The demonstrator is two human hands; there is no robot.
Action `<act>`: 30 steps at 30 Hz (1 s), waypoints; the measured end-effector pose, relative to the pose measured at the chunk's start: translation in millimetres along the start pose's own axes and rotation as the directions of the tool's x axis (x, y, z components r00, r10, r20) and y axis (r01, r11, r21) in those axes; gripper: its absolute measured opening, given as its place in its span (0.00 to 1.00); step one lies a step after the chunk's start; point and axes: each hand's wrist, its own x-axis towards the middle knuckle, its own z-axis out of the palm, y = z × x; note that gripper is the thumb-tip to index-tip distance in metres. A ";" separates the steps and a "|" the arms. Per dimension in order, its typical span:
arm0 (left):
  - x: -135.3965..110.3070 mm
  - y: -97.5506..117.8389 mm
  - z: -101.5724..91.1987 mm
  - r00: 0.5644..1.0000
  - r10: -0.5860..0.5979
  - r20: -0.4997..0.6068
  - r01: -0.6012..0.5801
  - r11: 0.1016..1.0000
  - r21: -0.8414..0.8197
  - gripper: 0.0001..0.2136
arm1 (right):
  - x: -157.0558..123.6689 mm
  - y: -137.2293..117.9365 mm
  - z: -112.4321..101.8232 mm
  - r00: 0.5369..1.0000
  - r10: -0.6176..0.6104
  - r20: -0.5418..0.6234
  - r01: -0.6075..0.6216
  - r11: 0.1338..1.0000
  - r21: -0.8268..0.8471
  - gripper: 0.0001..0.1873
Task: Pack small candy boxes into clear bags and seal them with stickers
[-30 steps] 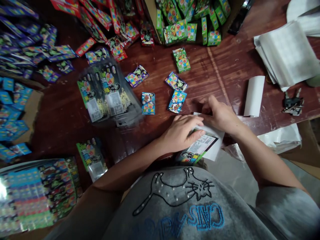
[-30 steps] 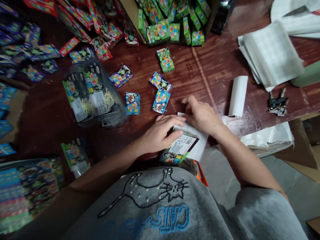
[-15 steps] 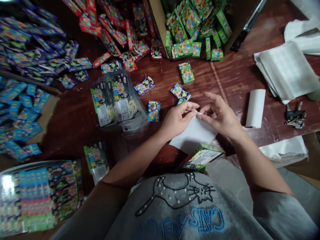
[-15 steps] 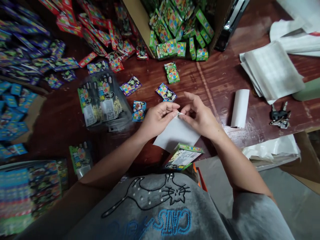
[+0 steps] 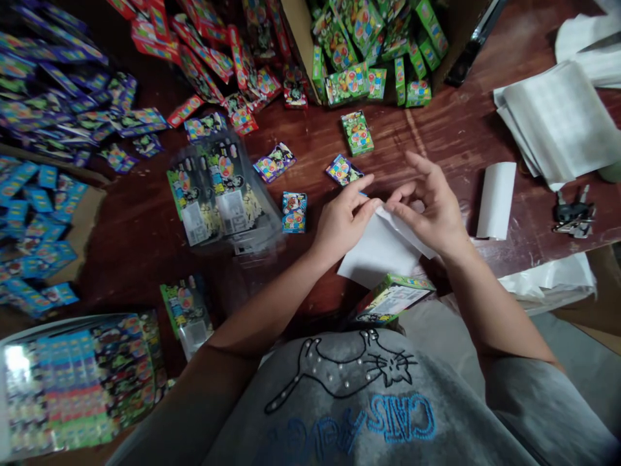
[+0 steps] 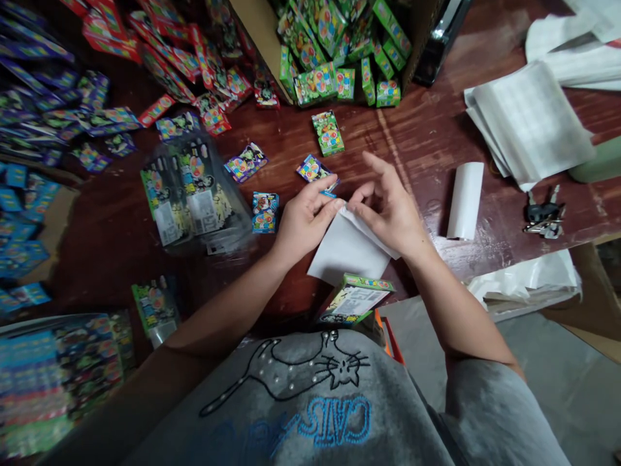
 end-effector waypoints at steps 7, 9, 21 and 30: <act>-46.7 52.5 -14.5 0.896 0.327 0.300 -0.337 0.941 -0.019 0.13 | -3.0 -2.1 -19.4 0.994 0.064 -0.090 -0.067 0.997 -0.032 0.46; -55.9 53.5 -16.0 0.862 0.319 0.394 -0.290 0.948 -0.133 0.05 | -5.5 -10.3 -26.2 0.993 0.081 -0.085 -0.082 0.997 -0.012 0.45; -69.2 31.5 -29.7 0.942 0.122 0.314 -0.101 0.992 -0.082 0.09 | -38.6 -53.6 -27.7 0.978 0.109 0.179 -0.114 0.993 0.017 0.42; -64.2 2.8 -19.4 0.953 0.108 0.282 -0.108 0.994 -0.015 0.09 | -30.4 -56.5 -14.9 1.000 0.000 -0.022 0.001 0.998 0.062 0.39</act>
